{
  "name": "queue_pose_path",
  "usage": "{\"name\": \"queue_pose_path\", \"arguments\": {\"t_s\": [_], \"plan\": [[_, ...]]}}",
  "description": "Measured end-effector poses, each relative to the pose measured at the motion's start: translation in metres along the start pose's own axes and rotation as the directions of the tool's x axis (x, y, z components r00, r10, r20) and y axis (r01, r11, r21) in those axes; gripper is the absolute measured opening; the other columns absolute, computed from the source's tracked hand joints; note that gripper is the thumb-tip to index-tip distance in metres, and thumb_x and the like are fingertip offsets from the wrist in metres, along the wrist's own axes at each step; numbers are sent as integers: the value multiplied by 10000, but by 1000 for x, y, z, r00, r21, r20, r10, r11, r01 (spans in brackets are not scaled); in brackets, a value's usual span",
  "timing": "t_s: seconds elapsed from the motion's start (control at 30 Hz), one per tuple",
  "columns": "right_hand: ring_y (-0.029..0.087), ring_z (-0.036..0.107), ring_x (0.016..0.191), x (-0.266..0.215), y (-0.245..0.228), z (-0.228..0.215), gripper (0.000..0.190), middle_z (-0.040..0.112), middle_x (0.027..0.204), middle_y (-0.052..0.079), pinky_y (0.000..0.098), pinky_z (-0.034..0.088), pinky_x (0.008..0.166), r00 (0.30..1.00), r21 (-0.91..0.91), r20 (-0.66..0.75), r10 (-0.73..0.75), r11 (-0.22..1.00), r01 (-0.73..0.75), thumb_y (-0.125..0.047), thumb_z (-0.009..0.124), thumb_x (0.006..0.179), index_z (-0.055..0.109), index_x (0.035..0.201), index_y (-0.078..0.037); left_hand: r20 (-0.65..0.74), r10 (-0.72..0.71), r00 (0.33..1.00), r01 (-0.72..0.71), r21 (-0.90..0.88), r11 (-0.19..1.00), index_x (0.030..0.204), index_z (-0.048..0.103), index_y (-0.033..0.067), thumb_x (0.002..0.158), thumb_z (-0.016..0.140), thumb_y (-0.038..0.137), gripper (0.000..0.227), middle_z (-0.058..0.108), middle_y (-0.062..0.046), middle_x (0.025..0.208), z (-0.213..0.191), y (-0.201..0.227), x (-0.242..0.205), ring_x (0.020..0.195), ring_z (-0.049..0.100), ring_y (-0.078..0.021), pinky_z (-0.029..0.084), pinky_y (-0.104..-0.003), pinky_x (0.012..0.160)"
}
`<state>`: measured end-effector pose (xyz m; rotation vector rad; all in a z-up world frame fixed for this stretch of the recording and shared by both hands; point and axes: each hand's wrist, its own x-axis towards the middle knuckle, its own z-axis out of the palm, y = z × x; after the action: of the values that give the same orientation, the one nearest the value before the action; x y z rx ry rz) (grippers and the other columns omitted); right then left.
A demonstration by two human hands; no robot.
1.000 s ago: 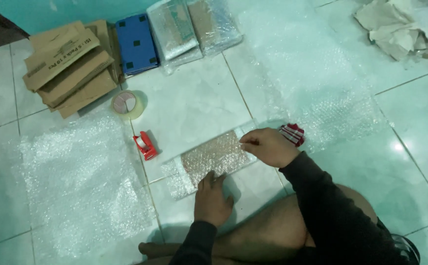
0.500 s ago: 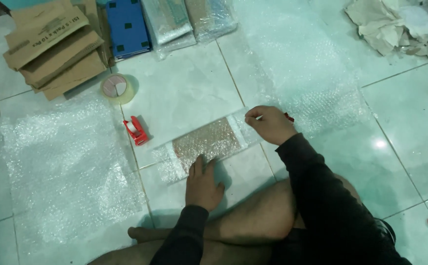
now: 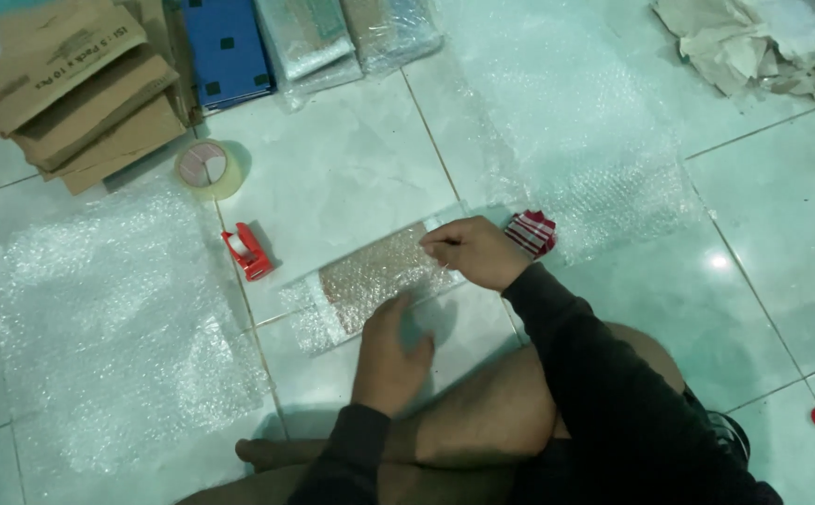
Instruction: Wrapping a small mirror in bubble wrap and securing it with tape.
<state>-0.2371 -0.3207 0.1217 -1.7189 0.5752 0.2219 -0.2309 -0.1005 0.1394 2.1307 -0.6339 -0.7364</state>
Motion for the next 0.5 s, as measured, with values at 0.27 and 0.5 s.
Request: {"name": "queue_pose_path", "arguments": {"t_s": [0.27,0.5], "plan": [[195,678,877,-9,-7,43,344,741,949,163,329,621,792,985,199,134,-109,977,81,-85,706,957,690,1292,-8,-107,-294,950,192,-542,818,1415,538,23,938,702,182,529,667,-123,1158,-22,2,11,1066,612,-187,536,-339,941],[179,664,879,-14,-7,50,496,746,967,117,329,600,809,958,208,187,-217,962,178,-68,689,962,556,1440,-42,-130,-307,943,161,-629,760,1459,460,23,987,658,193,539,682,-109,1107,-28,7,8,941,599,-153,521,-318,841]]}}
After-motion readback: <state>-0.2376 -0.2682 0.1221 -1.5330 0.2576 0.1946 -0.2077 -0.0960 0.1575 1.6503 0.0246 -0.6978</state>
